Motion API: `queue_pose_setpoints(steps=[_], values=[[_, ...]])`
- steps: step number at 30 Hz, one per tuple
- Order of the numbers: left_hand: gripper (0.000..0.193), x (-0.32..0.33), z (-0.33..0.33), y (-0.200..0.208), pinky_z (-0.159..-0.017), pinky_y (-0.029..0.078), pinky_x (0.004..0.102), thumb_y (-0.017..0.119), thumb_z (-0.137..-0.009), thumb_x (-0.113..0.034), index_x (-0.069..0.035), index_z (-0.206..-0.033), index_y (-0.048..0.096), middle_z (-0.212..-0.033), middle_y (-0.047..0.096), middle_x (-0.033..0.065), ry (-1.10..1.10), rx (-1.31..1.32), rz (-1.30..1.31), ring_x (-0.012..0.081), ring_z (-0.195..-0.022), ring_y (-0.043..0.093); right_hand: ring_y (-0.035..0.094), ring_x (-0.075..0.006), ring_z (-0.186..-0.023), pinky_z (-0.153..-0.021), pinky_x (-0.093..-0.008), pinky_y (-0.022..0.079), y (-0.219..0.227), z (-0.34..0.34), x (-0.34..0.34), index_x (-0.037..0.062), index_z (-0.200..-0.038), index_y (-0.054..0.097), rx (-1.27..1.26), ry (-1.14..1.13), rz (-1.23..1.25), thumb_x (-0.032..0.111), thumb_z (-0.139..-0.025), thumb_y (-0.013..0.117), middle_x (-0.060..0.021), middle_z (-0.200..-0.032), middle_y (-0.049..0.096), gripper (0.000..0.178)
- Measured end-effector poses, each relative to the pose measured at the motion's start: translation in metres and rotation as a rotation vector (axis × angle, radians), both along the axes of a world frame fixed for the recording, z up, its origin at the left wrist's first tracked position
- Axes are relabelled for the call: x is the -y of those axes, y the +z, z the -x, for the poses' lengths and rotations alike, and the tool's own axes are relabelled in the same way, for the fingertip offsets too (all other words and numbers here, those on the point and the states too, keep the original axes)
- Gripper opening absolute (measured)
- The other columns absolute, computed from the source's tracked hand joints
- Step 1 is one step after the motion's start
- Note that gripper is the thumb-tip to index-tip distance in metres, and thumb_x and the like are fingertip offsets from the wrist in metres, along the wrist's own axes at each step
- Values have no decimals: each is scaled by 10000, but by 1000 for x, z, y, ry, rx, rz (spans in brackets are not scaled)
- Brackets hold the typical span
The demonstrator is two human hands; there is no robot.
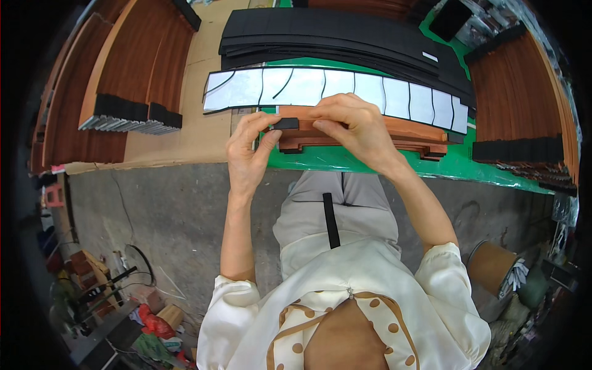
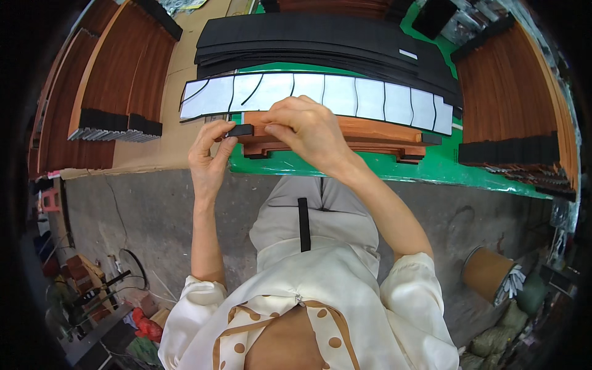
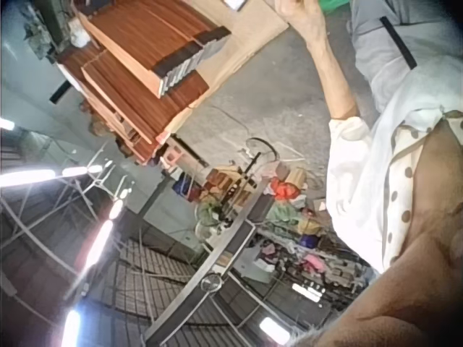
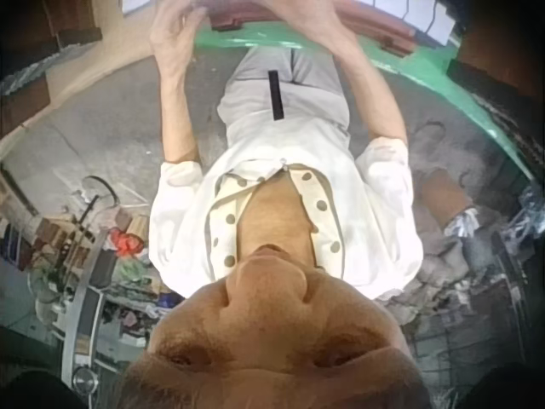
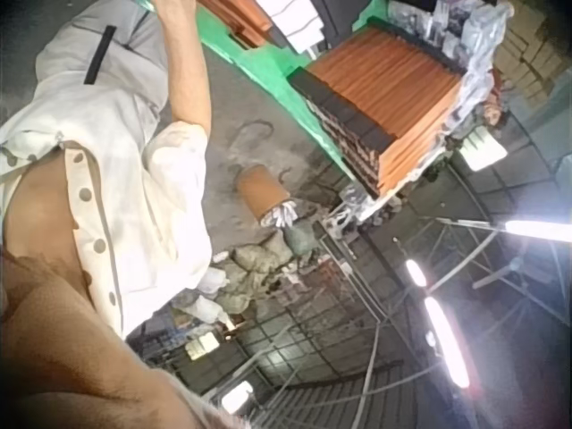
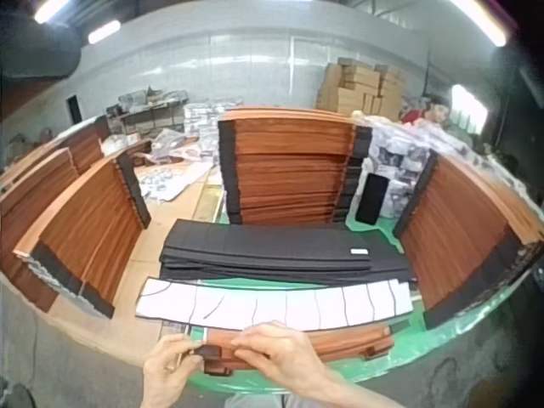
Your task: The recorder is applying black adhesive foam strips to the ends of curved wooden furniture components and stacking them in a manufacturing facility.
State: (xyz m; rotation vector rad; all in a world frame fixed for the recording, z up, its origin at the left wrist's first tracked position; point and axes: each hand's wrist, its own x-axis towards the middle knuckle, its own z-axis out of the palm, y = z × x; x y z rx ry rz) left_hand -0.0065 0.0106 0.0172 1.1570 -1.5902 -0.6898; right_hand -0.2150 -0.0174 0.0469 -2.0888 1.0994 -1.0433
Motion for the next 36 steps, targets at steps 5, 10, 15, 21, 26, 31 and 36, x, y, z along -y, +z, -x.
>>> queue_pose_setpoints(steps=[5, 10, 15, 21, 26, 31, 36], values=[[209, 0, 1, -1, -776, 455, 283, 672, -798, -24, -16, -1007, 656, -994, 610, 92, 11, 13, -22, 184, -893, 578, 576, -194, -783, -675, -314, 473, -6, -5, -8, 88, -976, 686, -29, -35, 74, 121, -768, 685, -33, -864, 648, 211], [204, 0, -1, -1, -778, 454, 283, 671, -804, -30, -14, -1007, 654, -1004, 609, 92, 12, 51, -1, 186, -897, 577, 576, -193, -790, -671, -311, 484, -9, -16, -12, 97, -1002, 679, -10, -72, 162, 153, -743, 705, -21, -879, 654, 267], [204, 0, 1, -2, -767, 456, 283, 662, -800, -6, -14, -1003, 648, -996, 608, 91, 25, 41, 8, 185, -886, 575, 581, -193, -793, -660, -310, 494, -11, -24, -10, 100, -999, 681, -16, -83, 143, 161, -720, 720, -23, -882, 662, 288], [219, 0, 1, -1, -740, 461, 276, 662, -792, 9, -18, -1008, 643, -990, 607, 93, 20, 52, 39, 181, -858, 576, 593, -199, -785, -643, -318, 497, -13, -29, -7, 67, -887, 675, 43, -103, 141, 155, -707, 721, -28, -808, 650, 205], [215, -2, 1, -2, -713, 469, 282, 663, -792, 1, -24, -1005, 644, -989, 610, 95, 19, 31, 34, 189, -842, 584, 599, -185, -779, -656, -293, 500, -9, -30, -9, 52, -908, 689, 35, -105, 61, 89, -698, 734, -44, -860, 670, 218], [201, 0, 1, -2, -738, 444, 257, 661, -820, -48, -5, -1014, 634, -985, 600, 68, 13, 45, 56, 143, -824, 546, 605, -190, -774, -640, -312, 494, -8, -32, -9, 79, -882, 685, 33, -137, 64, 140, -700, 726, -21, -839, 677, 196], [203, 2, 1, -3, -735, 445, 259, 667, -818, -57, -5, -1013, 638, -975, 605, 69, 22, 46, 61, 147, -824, 547, 611, -189, -773, -640, -303, 498, -11, -32, -8, 80, -886, 686, 41, -129, 81, 136, -697, 735, -19, -847, 682, 202]])
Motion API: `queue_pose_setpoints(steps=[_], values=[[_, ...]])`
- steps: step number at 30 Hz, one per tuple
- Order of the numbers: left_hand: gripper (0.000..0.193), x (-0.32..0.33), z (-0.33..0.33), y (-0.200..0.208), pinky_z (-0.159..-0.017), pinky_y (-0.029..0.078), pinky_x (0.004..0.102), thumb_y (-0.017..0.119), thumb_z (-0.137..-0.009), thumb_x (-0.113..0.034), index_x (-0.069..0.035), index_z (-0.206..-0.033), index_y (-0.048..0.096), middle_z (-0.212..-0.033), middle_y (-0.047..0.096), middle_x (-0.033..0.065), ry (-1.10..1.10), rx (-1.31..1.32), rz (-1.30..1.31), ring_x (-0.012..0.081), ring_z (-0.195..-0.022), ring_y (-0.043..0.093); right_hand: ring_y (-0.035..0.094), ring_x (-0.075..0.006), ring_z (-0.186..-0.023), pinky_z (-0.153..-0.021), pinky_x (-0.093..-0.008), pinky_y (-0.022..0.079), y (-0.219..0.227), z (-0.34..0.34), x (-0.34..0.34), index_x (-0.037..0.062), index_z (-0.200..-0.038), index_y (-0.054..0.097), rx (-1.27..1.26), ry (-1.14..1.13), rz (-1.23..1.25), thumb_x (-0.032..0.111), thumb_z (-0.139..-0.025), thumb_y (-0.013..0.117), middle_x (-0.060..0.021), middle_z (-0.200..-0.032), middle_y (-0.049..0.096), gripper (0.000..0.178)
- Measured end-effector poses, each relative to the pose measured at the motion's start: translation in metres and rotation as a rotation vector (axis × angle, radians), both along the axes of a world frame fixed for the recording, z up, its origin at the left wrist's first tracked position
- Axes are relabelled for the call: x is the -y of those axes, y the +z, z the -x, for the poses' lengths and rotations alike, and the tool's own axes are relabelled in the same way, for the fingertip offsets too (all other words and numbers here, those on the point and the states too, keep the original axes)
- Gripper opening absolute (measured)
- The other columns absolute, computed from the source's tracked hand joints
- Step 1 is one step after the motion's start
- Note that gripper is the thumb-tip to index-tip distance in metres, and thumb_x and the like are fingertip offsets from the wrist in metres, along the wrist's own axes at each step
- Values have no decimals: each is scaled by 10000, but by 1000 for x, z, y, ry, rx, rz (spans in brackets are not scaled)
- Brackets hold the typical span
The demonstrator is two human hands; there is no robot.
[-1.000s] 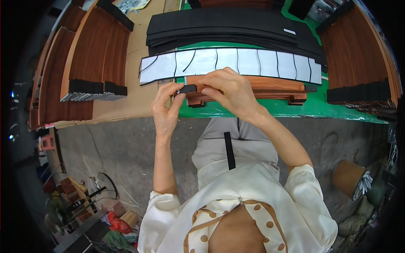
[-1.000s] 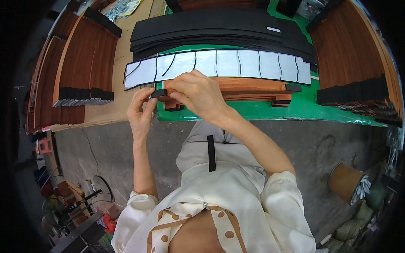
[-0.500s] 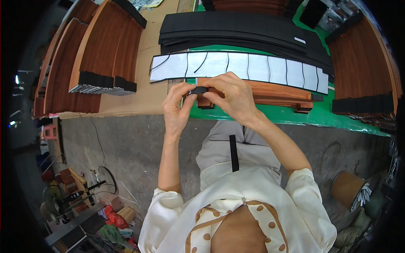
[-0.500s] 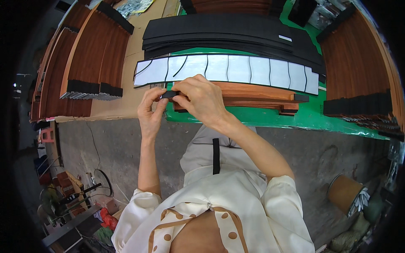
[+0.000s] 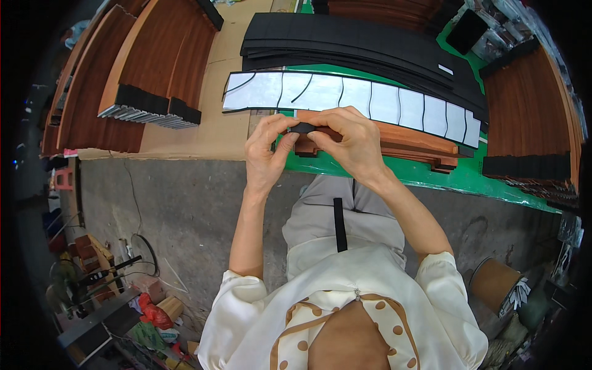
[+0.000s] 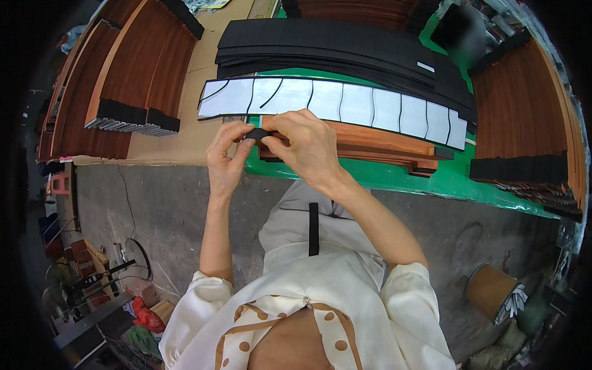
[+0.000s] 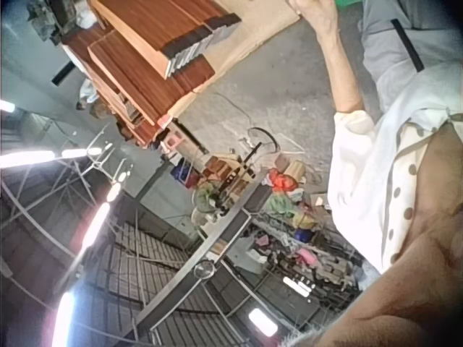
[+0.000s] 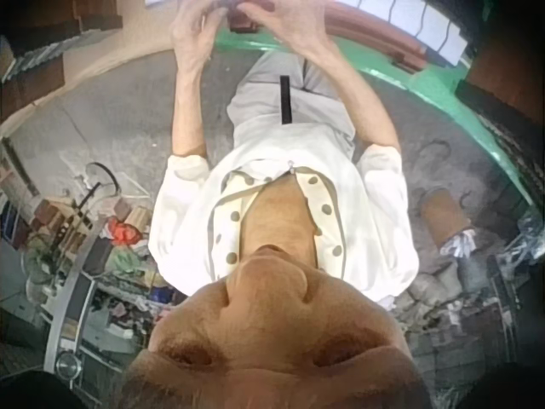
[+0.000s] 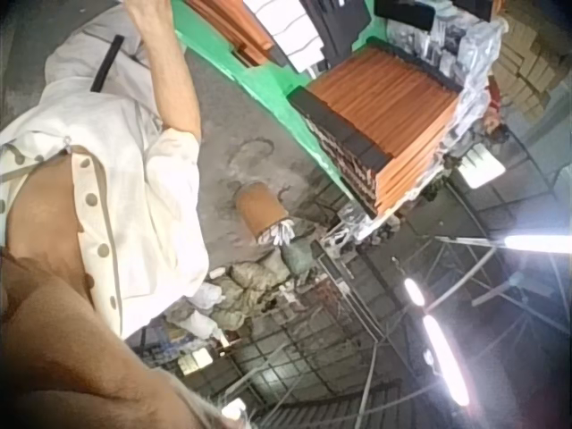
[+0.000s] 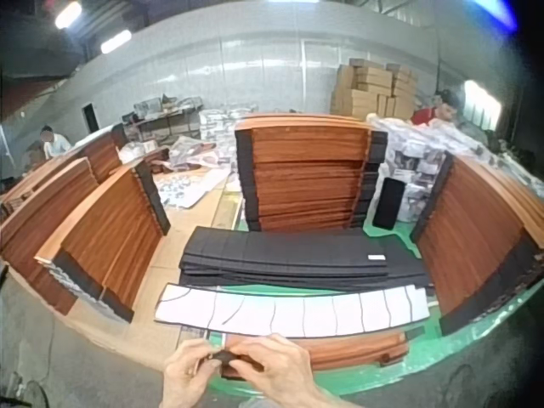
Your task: The recorder is applying black adhesive foam strips to the ends of curved wooden furniture components and stacking them in a manufacturing facility.
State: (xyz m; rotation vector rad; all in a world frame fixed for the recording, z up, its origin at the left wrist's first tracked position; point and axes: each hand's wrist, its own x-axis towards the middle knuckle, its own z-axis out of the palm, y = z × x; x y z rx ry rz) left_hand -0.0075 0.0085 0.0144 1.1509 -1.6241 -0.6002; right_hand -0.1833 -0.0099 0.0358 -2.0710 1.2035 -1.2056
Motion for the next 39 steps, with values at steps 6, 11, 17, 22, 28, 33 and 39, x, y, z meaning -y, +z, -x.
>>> queue_pose_setpoints(steps=[6, 11, 17, 22, 28, 33, 39], values=[[205, 0, 2, 3, -733, 448, 261, 668, -817, -57, -5, -1013, 640, -976, 610, 78, 8, 13, -17, 154, -824, 554, 614, -187, -762, -644, -303, 503, -1, 3, 1, 74, -932, 687, 7, 10, -8, 135, -706, 733, -26, -856, 685, 239], [208, 1, 3, 2, -710, 480, 300, 665, -805, -46, -35, -1012, 654, -978, 613, 114, 21, 42, 22, 211, -819, 598, 610, -177, -780, -674, -281, 502, 3, 14, 1, 43, -1052, 669, 66, 14, -106, 83, -721, 733, -67, -897, 678, 340], [206, 1, 0, 1, -721, 469, 282, 667, -812, -53, -21, -1015, 649, -980, 614, 98, 25, 28, 2, 185, -816, 581, 607, -205, -766, -670, -314, 505, 4, 12, -1, 90, -1018, 678, -15, 64, -38, 118, -723, 720, -46, -920, 678, 300], [196, 0, -2, 0, -722, 464, 277, 655, -816, -22, -6, -1011, 644, -967, 610, 92, 13, 55, 49, 170, -805, 566, 585, -185, -806, -673, -308, 483, 2, 0, -4, 88, -994, 655, -190, -1, 321, 107, -699, 679, -9, -975, 625, 297], [386, -6, 10, -8, -709, 493, 324, 614, -757, 80, -85, -1105, 642, -975, 590, 132, 119, 427, 322, 267, -824, 594, 572, -218, -896, -743, -328, 465, 1, 4, -17, 49, -1026, 617, -391, -72, 419, 139, -695, 623, -51, -1029, 603, 343], [445, -13, 6, -26, -657, 504, 311, 608, -739, 114, -97, -1128, 656, -1010, 583, 130, 171, 484, 304, 232, -789, 601, 551, -263, -996, -831, -410, 451, -4, 19, -21, 27, -1012, 600, -261, -77, 428, 93, -718, 634, -75, -1065, 589, 303], [470, -9, 11, -17, -578, 479, 345, 591, -746, 117, -99, -1162, 623, -919, 568, 148, 179, 562, 350, 257, -722, 593, 558, -290, -950, -846, -404, 427, 16, 144, -38, 18, -1008, 585, -303, -610, 500, 47, -756, 598, -120, -1039, 601, 255]])
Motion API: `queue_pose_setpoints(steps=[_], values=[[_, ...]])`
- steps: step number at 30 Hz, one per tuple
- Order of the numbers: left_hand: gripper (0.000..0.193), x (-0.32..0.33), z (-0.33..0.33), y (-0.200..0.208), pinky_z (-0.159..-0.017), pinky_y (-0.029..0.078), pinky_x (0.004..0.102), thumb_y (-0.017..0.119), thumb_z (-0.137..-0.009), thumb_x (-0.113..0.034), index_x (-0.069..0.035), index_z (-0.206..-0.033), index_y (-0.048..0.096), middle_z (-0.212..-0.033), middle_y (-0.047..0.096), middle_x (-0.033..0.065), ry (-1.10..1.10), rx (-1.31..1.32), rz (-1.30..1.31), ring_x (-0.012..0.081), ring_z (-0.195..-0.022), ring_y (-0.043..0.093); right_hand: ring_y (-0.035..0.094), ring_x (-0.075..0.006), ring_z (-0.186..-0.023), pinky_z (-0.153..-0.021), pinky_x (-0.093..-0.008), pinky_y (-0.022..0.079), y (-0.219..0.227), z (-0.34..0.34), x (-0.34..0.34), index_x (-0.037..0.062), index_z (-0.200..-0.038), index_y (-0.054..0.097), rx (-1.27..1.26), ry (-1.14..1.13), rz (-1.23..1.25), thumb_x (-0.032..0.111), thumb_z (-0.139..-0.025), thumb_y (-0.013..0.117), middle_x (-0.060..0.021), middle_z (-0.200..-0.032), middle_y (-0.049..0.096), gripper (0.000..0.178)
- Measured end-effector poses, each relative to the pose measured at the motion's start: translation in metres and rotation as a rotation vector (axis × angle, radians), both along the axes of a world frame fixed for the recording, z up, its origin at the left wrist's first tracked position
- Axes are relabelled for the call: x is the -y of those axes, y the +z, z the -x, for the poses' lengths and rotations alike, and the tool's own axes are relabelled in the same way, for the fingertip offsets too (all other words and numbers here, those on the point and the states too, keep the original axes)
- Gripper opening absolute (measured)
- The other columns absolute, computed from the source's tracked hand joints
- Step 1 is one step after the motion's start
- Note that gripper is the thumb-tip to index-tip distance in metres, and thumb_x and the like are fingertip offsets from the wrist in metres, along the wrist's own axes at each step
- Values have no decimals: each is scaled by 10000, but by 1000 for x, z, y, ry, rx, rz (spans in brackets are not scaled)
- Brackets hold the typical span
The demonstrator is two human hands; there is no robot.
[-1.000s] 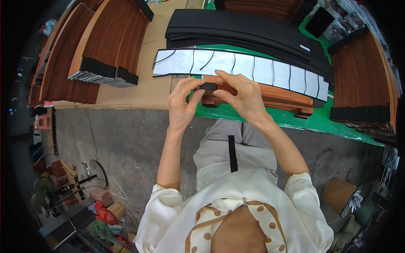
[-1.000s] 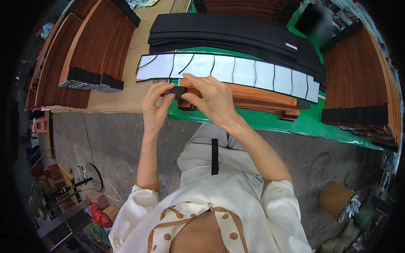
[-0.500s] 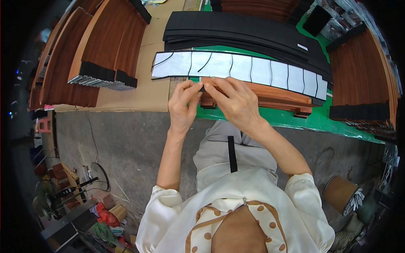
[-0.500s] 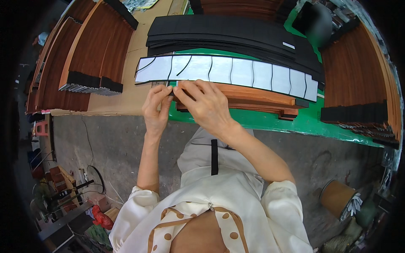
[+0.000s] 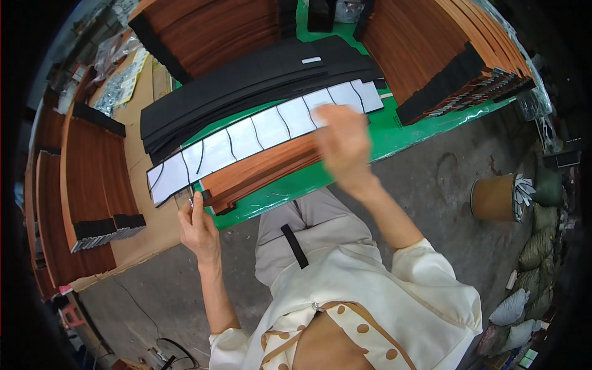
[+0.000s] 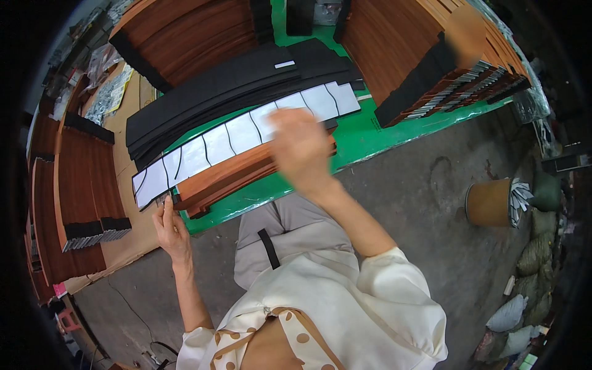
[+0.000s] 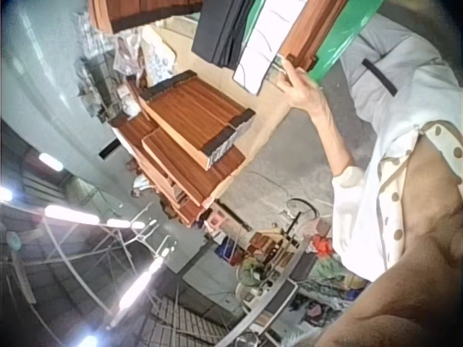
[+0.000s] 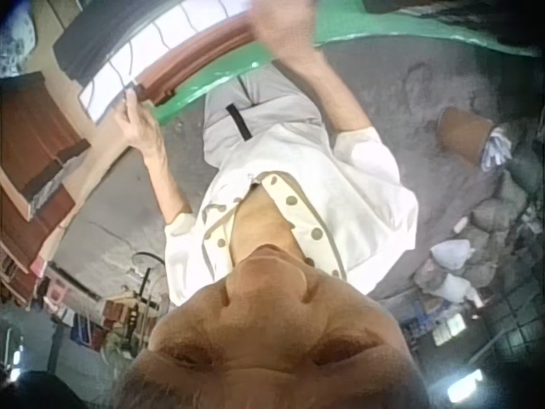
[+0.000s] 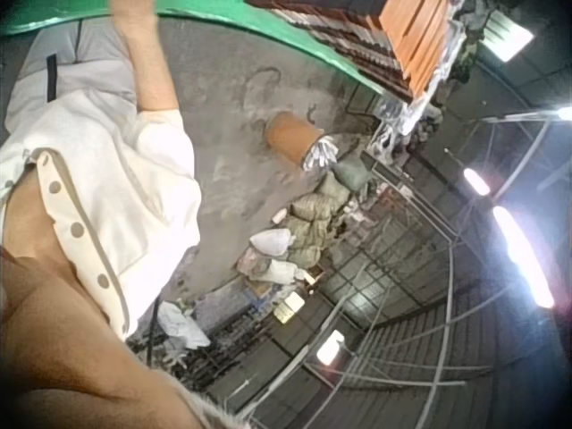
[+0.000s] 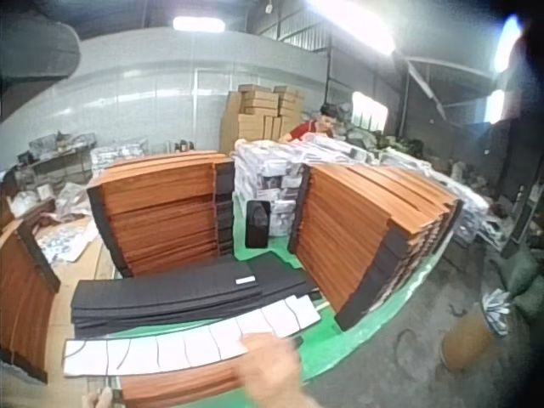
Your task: The recorder is applying black adhesive foam strips to the ends of curved wooden furniture components and stacking them in a manufacturing facility.
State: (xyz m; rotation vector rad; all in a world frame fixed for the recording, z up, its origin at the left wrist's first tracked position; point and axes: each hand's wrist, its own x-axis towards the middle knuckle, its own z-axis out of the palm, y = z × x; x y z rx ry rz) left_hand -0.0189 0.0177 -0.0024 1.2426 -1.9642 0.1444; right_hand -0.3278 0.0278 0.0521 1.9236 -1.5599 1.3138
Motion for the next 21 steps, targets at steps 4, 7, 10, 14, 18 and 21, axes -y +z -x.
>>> queue_pose_setpoints(steps=[4, 7, 10, 14, 18, 21], values=[[352, -4, 6, 9, -603, 457, 324, 581, -810, 72, -46, -1140, 616, -922, 549, 138, 13, -66, -63, 234, -740, 557, 538, -334, -994, -894, -389, 408, -15, 63, -12, 6, -1137, 566, 373, -246, -340, 244, -829, 647, -144, -1099, 595, 398], [239, -5, 12, 19, -655, 432, 308, 568, -866, 12, 2, -1100, 610, -903, 531, 120, 12, -151, -98, 217, -770, 521, 584, -255, -926, -840, -329, 441, -37, 63, -13, -11, -1030, 626, 532, -168, -448, 236, -837, 638, -135, -1006, 633, 313], [128, -1, 22, 18, -633, 431, 347, 618, -863, -89, -6, -960, 623, -813, 500, 109, 33, -278, -138, 240, -725, 519, 597, -153, -823, -771, -269, 457, -49, 68, -10, -5, -909, 670, 1016, -124, -479, 131, -827, 613, -89, -891, 664, 169], [84, -2, 33, 23, -560, 387, 306, 655, -821, -77, -6, -810, 610, -713, 452, 59, 126, -459, -207, 162, -602, 446, 609, -174, -800, -751, -298, 467, -53, 56, -3, 60, -989, 673, 879, -204, -350, 126, -840, 587, -57, -865, 676, 184], [83, -2, 33, 34, -563, 383, 298, 639, -811, -82, -12, -809, 594, -745, 447, 48, 169, -457, -328, 149, -621, 442, 642, -269, -852, -726, -378, 483, -47, 55, 1, 153, -1066, 655, 611, -446, -479, 184, -879, 493, -68, -886, 688, 250], [198, 6, 28, 27, -618, 406, 305, 637, -818, -163, -12, -939, 596, -804, 453, 64, 159, -526, -386, 170, -685, 456, 643, -280, -883, -747, -392, 481, -50, 67, 0, 124, -1184, 578, 665, -337, -494, 264, -919, 482, -104, -931, 685, 315]])
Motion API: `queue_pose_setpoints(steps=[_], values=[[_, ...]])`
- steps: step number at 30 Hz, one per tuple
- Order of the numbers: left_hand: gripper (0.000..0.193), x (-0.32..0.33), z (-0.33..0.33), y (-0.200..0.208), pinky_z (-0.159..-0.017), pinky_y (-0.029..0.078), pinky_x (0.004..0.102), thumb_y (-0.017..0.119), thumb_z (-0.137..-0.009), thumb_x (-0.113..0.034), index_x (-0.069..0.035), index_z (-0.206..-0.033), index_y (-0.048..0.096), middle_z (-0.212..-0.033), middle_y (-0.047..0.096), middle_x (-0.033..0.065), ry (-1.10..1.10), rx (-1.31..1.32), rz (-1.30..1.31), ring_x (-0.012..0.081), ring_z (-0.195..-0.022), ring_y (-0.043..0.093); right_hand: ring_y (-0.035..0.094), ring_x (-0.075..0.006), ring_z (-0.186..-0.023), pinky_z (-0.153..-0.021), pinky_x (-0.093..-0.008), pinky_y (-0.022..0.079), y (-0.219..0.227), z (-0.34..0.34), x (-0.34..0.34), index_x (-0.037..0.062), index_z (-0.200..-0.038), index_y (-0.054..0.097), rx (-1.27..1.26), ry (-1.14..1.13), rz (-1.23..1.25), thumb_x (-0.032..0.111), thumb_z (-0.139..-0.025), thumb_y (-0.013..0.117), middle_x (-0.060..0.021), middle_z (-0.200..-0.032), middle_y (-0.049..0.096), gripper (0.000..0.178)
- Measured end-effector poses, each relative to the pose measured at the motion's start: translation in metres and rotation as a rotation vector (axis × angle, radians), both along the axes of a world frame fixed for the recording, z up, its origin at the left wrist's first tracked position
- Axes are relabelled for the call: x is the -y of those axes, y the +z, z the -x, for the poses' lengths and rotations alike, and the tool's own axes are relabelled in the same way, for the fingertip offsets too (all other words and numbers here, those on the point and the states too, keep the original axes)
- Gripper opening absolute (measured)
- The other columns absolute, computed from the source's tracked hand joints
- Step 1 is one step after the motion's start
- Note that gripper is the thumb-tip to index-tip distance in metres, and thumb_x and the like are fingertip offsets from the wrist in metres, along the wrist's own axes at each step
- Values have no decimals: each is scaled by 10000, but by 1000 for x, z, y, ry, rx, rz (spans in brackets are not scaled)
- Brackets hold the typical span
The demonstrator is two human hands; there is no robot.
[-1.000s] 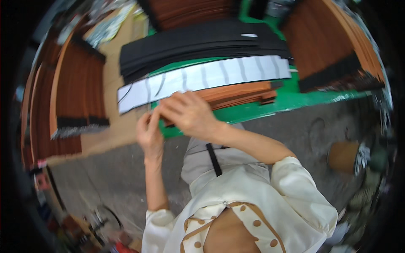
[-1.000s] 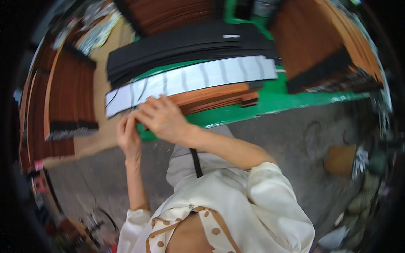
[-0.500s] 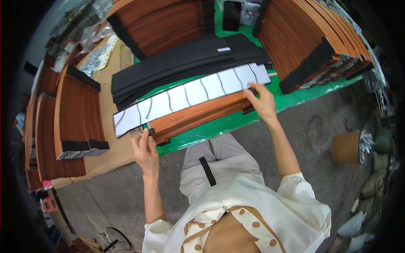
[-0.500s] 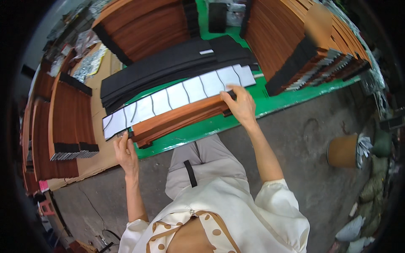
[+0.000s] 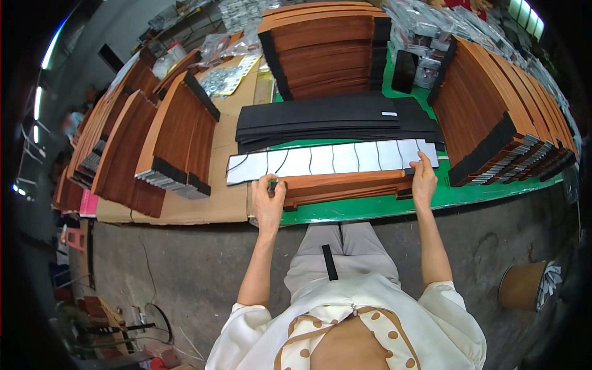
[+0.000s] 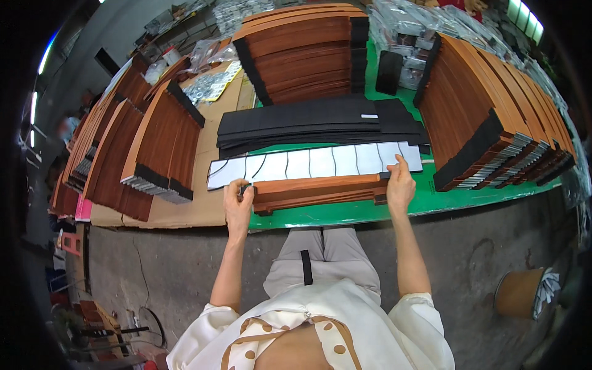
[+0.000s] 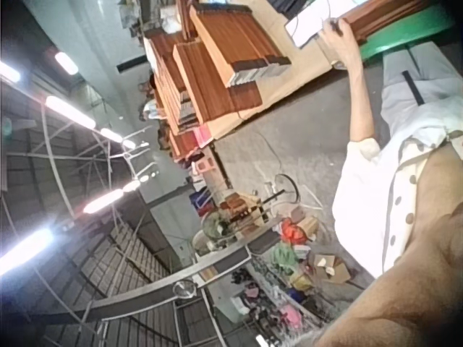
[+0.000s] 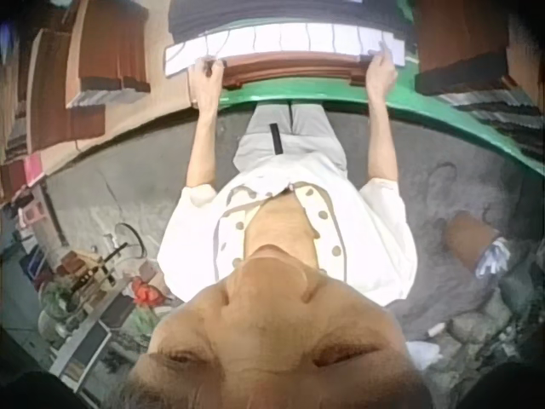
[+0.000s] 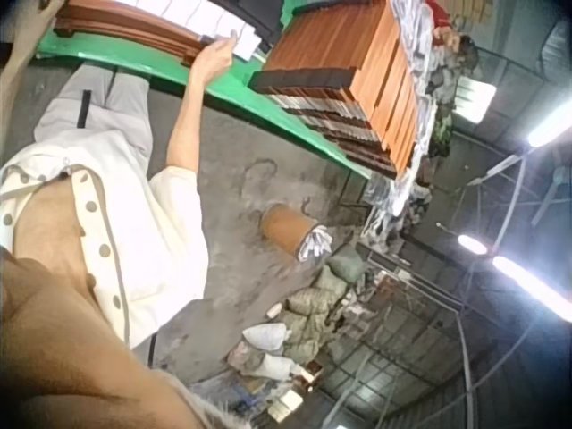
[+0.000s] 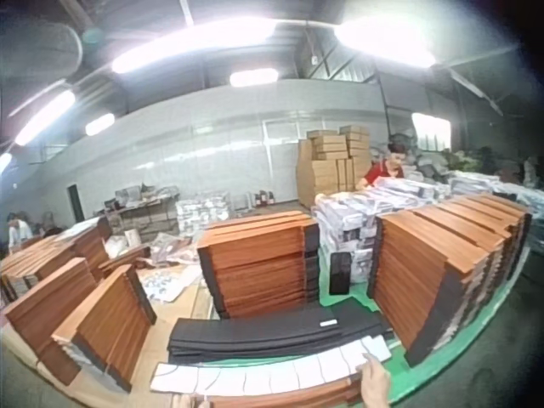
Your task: The recorder is applying black adhesive foam strips to the ends of curved wooden furniture components and stacking them in a manufacturing facility.
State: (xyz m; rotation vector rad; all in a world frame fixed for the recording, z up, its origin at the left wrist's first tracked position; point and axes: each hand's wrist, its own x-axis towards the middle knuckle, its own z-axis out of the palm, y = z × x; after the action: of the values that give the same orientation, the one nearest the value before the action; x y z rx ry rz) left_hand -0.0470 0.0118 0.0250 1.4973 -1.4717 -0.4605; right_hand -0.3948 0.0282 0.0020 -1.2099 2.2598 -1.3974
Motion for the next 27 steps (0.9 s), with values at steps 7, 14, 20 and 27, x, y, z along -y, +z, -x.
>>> queue_pose_setpoints(steps=[7, 14, 20, 27], values=[[497, -6, -27, -4, -730, 454, 422, 569, -853, -448, 24, -1006, 586, -897, 612, 234, -117, 1, -402, 364, -830, 596, 573, -259, -676, -655, -361, 457, -5, 43, -15, -4, -859, 635, -40, 135, -346, 419, -915, 506, -128, -738, 624, 446], [434, -43, -19, 7, -716, 477, 314, 664, -817, -233, 23, -1157, 575, -943, 606, 180, -110, -36, -300, 215, -802, 596, 507, -91, -614, -560, -244, 420, 5, 28, -42, -8, -964, 655, 252, 168, -86, 251, -906, 536, -25, -713, 567, 291], [351, -82, -27, 1, -843, 468, 292, 599, -886, -116, 44, -1193, 539, -1098, 580, 105, -47, -467, -337, 170, -992, 567, 548, -70, -774, -738, -227, 456, 15, 11, -70, -26, -1087, 618, 285, 185, -108, 62, -875, 536, -30, -854, 625, 244], [406, -21, -20, -5, -856, 458, 327, 638, -833, -95, 7, -1210, 527, -1093, 602, 175, -142, -85, -265, 252, -965, 595, 593, -99, -879, -779, -244, 461, 7, 21, -51, -30, -1130, 587, 172, 161, -58, 91, -906, 542, -87, -936, 663, 258]])
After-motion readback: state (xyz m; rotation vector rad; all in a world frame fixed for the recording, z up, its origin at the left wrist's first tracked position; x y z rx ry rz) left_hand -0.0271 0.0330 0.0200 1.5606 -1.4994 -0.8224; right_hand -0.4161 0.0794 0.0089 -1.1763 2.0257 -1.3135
